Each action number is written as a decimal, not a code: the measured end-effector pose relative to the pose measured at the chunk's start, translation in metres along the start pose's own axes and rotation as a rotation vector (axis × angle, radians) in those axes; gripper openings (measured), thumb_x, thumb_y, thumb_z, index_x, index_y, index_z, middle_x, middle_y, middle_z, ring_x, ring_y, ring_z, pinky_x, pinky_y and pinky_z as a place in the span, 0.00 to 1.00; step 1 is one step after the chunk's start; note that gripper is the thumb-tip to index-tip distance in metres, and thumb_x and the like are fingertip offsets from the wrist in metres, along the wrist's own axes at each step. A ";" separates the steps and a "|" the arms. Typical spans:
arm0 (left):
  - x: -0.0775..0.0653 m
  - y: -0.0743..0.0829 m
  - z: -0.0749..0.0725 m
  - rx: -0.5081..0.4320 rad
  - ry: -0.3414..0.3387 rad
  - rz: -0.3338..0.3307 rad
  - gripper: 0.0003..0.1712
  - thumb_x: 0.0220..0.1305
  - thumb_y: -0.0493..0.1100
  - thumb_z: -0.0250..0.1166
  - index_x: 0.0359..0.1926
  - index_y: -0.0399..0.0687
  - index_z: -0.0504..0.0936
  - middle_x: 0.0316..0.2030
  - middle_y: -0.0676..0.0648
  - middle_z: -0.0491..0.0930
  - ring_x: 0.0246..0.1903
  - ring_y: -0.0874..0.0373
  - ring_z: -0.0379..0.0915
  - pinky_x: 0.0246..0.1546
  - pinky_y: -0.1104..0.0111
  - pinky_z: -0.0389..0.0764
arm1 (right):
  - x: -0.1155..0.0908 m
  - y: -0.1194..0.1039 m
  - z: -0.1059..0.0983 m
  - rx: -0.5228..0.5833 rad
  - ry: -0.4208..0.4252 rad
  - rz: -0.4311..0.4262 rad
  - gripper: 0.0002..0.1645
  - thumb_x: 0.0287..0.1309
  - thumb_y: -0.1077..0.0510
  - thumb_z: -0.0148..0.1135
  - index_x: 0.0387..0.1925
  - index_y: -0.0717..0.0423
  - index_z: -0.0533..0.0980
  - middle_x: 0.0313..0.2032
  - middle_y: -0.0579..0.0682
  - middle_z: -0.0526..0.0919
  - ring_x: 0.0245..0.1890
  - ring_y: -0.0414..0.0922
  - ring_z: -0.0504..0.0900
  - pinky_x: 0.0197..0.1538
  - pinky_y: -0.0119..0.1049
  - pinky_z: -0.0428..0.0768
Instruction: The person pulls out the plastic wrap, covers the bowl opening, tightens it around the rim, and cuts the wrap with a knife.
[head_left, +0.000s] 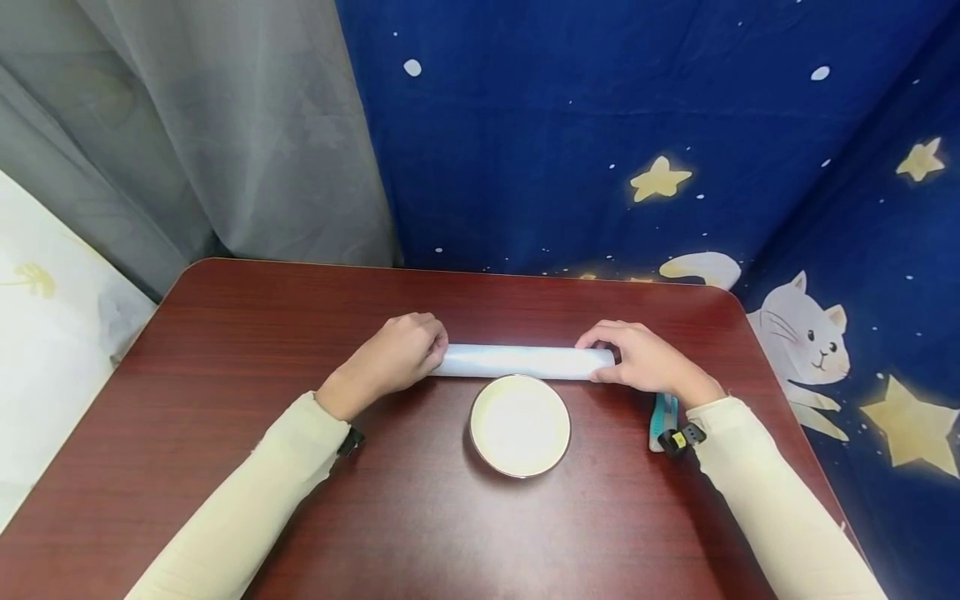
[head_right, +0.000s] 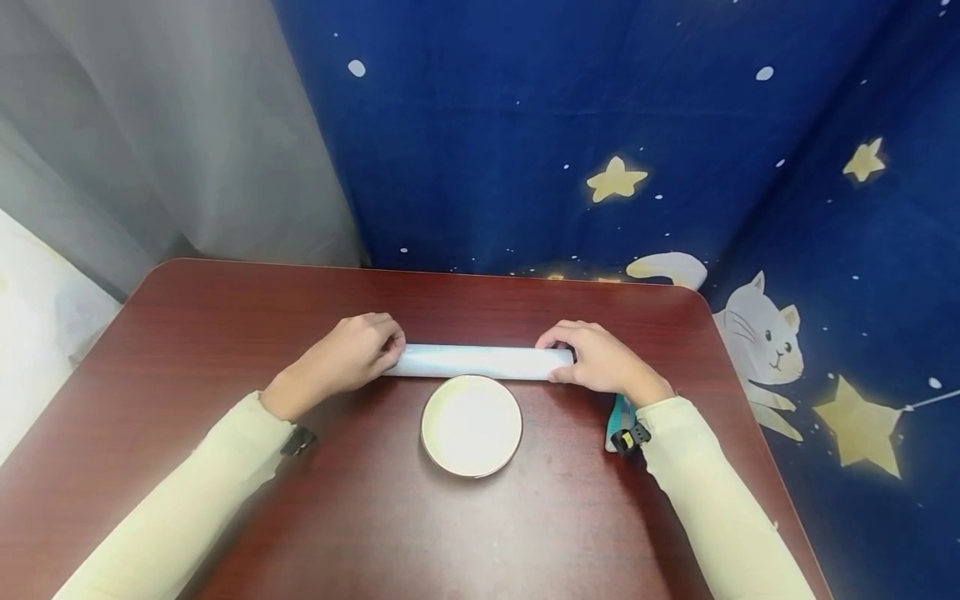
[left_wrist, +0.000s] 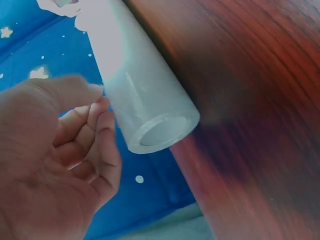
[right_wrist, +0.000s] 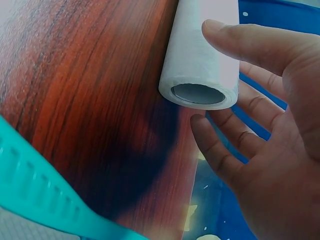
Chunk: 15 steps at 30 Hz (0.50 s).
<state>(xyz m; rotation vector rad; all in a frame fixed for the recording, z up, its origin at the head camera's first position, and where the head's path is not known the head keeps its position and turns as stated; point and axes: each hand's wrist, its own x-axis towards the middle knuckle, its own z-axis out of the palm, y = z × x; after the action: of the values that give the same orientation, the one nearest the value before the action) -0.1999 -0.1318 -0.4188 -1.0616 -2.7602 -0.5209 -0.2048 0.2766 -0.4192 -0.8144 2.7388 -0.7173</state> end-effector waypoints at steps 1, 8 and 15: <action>0.000 -0.001 0.000 -0.014 -0.008 -0.009 0.04 0.72 0.36 0.67 0.38 0.40 0.86 0.35 0.47 0.82 0.37 0.49 0.81 0.45 0.52 0.86 | 0.000 0.000 0.000 0.000 -0.001 0.000 0.24 0.61 0.58 0.83 0.58 0.48 0.86 0.57 0.48 0.87 0.53 0.50 0.81 0.58 0.55 0.81; 0.007 0.001 0.001 -0.094 -0.036 -0.099 0.05 0.72 0.38 0.75 0.37 0.43 0.88 0.35 0.48 0.82 0.36 0.51 0.81 0.45 0.50 0.86 | -0.002 -0.001 0.000 0.003 -0.001 -0.002 0.25 0.60 0.58 0.83 0.58 0.48 0.86 0.56 0.48 0.87 0.52 0.50 0.81 0.57 0.54 0.81; 0.012 0.007 0.003 0.011 -0.068 -0.073 0.10 0.74 0.34 0.66 0.31 0.42 0.82 0.31 0.46 0.78 0.35 0.47 0.78 0.43 0.52 0.84 | -0.003 -0.001 0.001 0.005 0.010 -0.015 0.25 0.60 0.59 0.83 0.58 0.48 0.86 0.56 0.47 0.87 0.53 0.50 0.81 0.57 0.54 0.82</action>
<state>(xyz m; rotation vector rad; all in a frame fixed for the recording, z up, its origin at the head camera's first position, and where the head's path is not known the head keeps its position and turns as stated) -0.2036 -0.1183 -0.4169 -0.9974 -2.8666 -0.4879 -0.2018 0.2767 -0.4189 -0.8334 2.7414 -0.7324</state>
